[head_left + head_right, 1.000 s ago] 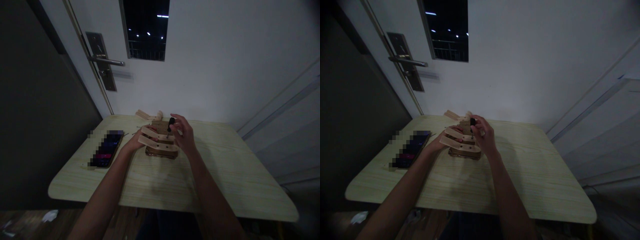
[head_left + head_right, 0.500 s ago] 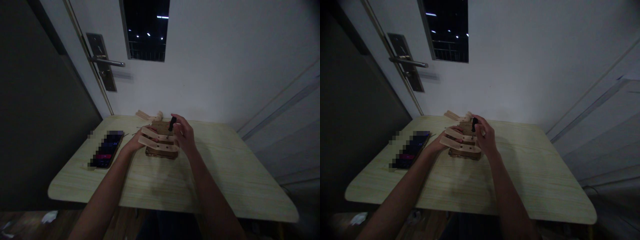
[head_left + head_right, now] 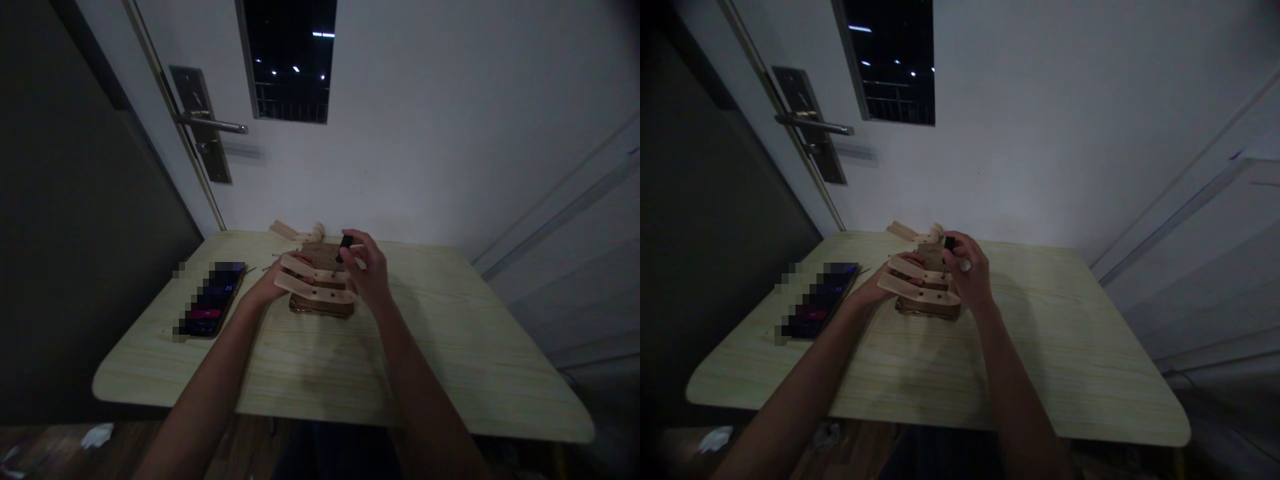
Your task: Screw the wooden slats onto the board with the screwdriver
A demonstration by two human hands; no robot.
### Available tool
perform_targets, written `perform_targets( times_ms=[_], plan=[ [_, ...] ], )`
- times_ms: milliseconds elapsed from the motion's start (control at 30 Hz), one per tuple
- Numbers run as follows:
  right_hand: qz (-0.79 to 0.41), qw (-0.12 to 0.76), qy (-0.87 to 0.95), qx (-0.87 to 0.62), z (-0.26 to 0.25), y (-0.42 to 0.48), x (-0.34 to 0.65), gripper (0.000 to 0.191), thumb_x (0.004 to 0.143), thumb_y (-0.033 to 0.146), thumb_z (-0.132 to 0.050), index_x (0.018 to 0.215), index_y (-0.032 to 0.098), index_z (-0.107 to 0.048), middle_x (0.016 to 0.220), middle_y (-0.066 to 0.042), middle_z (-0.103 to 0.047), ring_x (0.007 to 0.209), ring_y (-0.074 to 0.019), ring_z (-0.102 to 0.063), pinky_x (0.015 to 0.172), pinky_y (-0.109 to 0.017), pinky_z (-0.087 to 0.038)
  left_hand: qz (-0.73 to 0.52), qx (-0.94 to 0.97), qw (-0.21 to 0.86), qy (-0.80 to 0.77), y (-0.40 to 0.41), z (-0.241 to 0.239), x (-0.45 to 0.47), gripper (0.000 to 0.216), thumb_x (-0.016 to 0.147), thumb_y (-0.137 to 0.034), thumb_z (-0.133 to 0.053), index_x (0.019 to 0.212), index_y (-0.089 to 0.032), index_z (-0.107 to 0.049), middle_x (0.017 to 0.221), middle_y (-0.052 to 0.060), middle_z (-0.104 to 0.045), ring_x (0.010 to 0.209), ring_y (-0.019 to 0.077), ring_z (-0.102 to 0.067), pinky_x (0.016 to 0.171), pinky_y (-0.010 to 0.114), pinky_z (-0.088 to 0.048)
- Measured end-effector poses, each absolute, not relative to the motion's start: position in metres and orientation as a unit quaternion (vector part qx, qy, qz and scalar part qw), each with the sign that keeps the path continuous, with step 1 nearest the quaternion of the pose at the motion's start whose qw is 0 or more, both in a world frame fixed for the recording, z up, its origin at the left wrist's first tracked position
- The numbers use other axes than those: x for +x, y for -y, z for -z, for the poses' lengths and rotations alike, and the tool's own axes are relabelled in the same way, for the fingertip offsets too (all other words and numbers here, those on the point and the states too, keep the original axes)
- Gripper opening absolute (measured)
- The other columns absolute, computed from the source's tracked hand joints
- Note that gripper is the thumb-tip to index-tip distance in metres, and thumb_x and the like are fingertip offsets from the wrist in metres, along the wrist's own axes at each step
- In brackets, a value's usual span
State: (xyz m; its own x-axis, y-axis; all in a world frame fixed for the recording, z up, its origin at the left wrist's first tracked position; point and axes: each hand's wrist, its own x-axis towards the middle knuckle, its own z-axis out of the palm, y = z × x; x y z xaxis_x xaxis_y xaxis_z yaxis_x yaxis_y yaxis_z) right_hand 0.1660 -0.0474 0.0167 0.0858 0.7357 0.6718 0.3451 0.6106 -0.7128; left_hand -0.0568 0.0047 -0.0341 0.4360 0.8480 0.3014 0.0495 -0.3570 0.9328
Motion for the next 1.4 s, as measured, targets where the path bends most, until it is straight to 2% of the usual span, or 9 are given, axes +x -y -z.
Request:
perform_targets(
  times_ms=[167,300,500,667,733,833,1033,1233,1400],
  plan=[
    [-0.191,0.602,0.680,-0.373,-0.018,0.049,0.167,0.031,0.096,0.041,-0.055,0.123,0.028,-0.060,0.114,-0.006,-0.072,0.087,-0.0166,-0.072,0.081,-0.036,-0.061,-0.424,0.682,0.503,-0.321,-0.006,0.038,-0.057,0.053,0.060,-0.027,-0.091,0.108,-0.018,-0.069,0.108,0.006,-0.073,0.092,0.0189,-0.071,0.082,0.031,-0.059],
    [-0.185,0.605,0.671,-0.386,-0.018,0.049,0.166,0.030,0.093,0.041,-0.060,0.119,0.027,-0.062,0.105,-0.004,-0.073,0.084,-0.0167,-0.073,0.077,-0.035,-0.061,-0.428,0.688,0.497,-0.312,-0.005,0.035,-0.057,0.053,0.061,-0.027,-0.090,0.109,-0.017,-0.069,0.111,0.008,-0.072,0.094,0.0198,-0.071,0.084,0.032,-0.059],
    [-0.178,0.615,0.653,-0.405,-0.015,0.045,0.165,0.033,0.087,0.040,-0.067,0.117,0.029,-0.060,0.092,0.000,-0.071,0.075,-0.0154,-0.069,0.069,-0.031,-0.060,-0.419,0.680,0.499,-0.336,0.001,0.025,-0.053,0.052,0.059,-0.029,-0.091,0.104,-0.016,-0.069,0.104,0.006,-0.073,0.089,0.0194,-0.071,0.082,0.034,-0.059],
    [-0.134,0.597,0.684,-0.398,-0.014,0.046,0.167,0.031,0.095,0.041,-0.057,0.122,0.028,-0.063,0.108,-0.005,-0.071,0.080,-0.0163,-0.067,0.078,-0.037,-0.060,-0.423,0.682,0.487,-0.346,-0.001,0.029,-0.053,0.056,0.057,-0.030,-0.092,0.105,-0.014,-0.068,0.106,0.008,-0.073,0.091,0.0209,-0.071,0.083,0.035,-0.059],
    [-0.133,0.591,0.699,-0.380,-0.015,0.047,0.168,0.032,0.097,0.041,-0.053,0.124,0.027,-0.064,0.117,-0.007,-0.070,0.090,-0.0185,-0.069,0.084,-0.039,-0.059,-0.426,0.687,0.484,-0.336,-0.002,0.031,-0.054,0.055,0.057,-0.029,-0.092,0.105,-0.015,-0.068,0.108,0.008,-0.073,0.092,0.0204,-0.071,0.083,0.033,-0.059],
    [-0.164,0.585,0.708,-0.360,-0.017,0.049,0.168,0.034,0.100,0.042,-0.048,0.128,0.028,-0.062,0.119,-0.008,-0.072,0.101,-0.0210,-0.070,0.090,-0.042,-0.059,-0.429,0.686,0.491,-0.322,-0.004,0.034,-0.055,0.057,0.057,-0.027,-0.092,0.107,-0.016,-0.068,0.108,0.007,-0.073,0.091,0.0195,-0.071,0.083,0.033,-0.060],
    [-0.167,0.595,0.695,-0.368,-0.018,0.050,0.166,0.030,0.097,0.036,-0.054,0.124,0.029,-0.064,0.117,-0.005,-0.073,0.088,-0.0174,-0.072,0.086,-0.038,-0.060,-0.426,0.675,0.505,-0.330,-0.004,0.036,-0.055,0.059,0.058,-0.031,-0.092,0.108,-0.014,-0.067,0.101,0.007,-0.074,0.086,0.0218,-0.072,0.078,0.035,-0.060],
    [-0.134,0.614,0.651,-0.426,-0.013,0.046,0.166,0.031,0.084,0.034,-0.070,0.115,0.029,-0.066,0.097,-0.001,-0.071,0.073,-0.0146,-0.067,0.075,-0.035,-0.060,-0.418,0.674,0.506,-0.340,-0.001,0.030,-0.052,0.055,0.057,-0.031,-0.092,0.103,-0.014,-0.068,0.102,0.007,-0.073,0.087,0.0203,-0.071,0.079,0.033,-0.058],
    [-0.165,0.604,0.666,-0.406,-0.016,0.048,0.168,0.032,0.091,0.041,-0.060,0.120,0.026,-0.066,0.104,-0.005,-0.072,0.083,-0.0161,-0.070,0.079,-0.034,-0.061,-0.429,0.677,0.505,-0.320,-0.001,0.029,-0.052,0.056,0.057,-0.028,-0.093,0.104,-0.014,-0.067,0.095,0.004,-0.075,0.080,0.0167,-0.071,0.075,0.029,-0.059]
  ],
)
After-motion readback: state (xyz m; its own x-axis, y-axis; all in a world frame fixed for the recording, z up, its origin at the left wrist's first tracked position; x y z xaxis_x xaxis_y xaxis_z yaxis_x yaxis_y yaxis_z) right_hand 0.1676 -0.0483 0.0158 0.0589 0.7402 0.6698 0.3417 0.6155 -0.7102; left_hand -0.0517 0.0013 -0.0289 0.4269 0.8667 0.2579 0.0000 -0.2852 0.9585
